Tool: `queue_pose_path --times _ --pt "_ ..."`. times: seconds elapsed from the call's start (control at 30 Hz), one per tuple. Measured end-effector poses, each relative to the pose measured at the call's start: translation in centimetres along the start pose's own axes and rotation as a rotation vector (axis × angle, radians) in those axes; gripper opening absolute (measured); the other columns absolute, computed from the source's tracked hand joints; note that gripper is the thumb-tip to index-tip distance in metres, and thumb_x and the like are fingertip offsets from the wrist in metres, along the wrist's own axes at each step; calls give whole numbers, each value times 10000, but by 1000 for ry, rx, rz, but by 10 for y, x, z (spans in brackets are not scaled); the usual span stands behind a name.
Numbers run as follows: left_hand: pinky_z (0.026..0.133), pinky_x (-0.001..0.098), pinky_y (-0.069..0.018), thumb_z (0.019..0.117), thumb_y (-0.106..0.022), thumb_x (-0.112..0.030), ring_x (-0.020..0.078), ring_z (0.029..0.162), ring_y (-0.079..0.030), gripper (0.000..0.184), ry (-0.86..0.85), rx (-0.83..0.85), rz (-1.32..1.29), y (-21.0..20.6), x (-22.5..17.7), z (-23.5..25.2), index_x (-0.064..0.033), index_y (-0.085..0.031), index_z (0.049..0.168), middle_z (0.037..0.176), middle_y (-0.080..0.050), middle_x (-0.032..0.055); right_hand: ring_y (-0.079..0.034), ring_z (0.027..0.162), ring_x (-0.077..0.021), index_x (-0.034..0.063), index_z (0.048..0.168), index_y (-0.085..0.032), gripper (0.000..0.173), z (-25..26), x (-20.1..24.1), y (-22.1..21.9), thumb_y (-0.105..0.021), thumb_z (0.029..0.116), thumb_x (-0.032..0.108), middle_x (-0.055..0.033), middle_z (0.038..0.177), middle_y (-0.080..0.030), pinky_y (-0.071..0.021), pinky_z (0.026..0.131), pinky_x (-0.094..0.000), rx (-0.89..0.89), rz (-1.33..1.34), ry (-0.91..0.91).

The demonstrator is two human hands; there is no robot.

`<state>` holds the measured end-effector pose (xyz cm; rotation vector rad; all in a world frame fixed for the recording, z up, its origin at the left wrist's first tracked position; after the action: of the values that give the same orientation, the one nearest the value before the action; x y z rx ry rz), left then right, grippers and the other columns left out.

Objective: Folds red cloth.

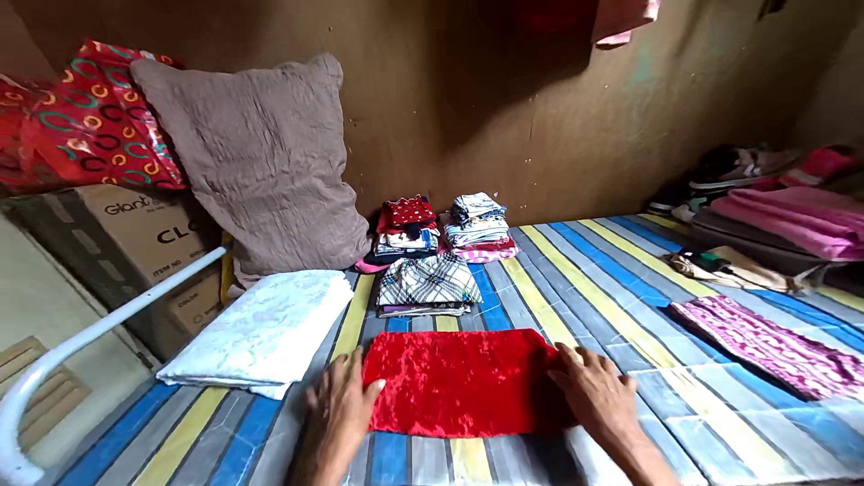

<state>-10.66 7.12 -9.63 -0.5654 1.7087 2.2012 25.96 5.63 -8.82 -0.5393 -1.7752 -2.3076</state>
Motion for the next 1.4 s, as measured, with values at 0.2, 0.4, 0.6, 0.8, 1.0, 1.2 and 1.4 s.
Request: queue_pose_path --times 0.2,0.4,0.6,0.8,1.0,1.2,1.4 --pt "1182 753 -54 1095 -391 -436 391 1568 -192 523 -333 399 34 -63 -126 27 -220 -449 1567 1662 -321 154 -269 1531 -426 147 1518 -511 478 30 111 -72 -413 1083 322 -175 1617 -394 -198 1176 -690 257 -36 369" --pt "1194 728 40 1074 -301 -576 404 1572 -160 637 -211 425 229 -97 -63 52 -230 -381 1602 1667 -318 140 -350 1487 -444 234 1497 -548 637 48 47 -93 -308 1039 604 -141 1559 -492 -204 1151 -719 152 -183 217" --pt "1184 645 -267 1090 -488 -293 386 1502 -339 523 -138 629 186 -68 -42 86 -90 -417 1566 1592 -415 190 -423 1417 -447 129 1518 -490 538 81 28 -64 -588 1040 353 -215 1506 -501 -336 1081 -690 613 -78 164" --pt "1160 580 -351 945 -753 -261 430 1391 -477 655 -71 805 178 -58 -19 101 15 -479 1472 1446 -528 295 -577 1231 -443 -23 1342 -581 537 84 30 -62 -748 941 292 -299 1273 -619 -414 1040 -613 866 -80 196" --pt "1139 572 -375 926 -776 -265 423 1360 -504 692 -11 806 171 -54 -17 97 32 -462 1466 1418 -545 293 -581 1220 -441 -7 1381 -523 620 79 35 -54 -796 898 268 -293 1279 -610 -432 1020 -613 880 -80 167" --pt "1093 578 -415 896 -799 -176 425 1277 -563 649 -65 763 30 -54 -17 93 27 -485 1426 1329 -591 300 -649 1081 -287 52 1438 -471 625 68 25 -54 -765 897 157 -211 1233 -635 -518 939 -474 928 322 168" --pt "958 429 -546 824 -761 48 265 1104 -654 617 -20 732 -413 -49 -13 92 32 -473 1370 1252 -617 224 -676 822 -138 54 1258 -555 452 68 18 -49 -703 838 -16 -70 965 -693 -558 760 -337 806 553 108"
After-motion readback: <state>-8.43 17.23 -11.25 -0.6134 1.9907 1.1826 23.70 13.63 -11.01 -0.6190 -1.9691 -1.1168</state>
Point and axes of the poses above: each hand's wrist, its own z-axis towards the middle knuckle, its own y-axis out of the back of the hand, x = y × z, the point moved 8 cm from there along z, towards the middle knuckle
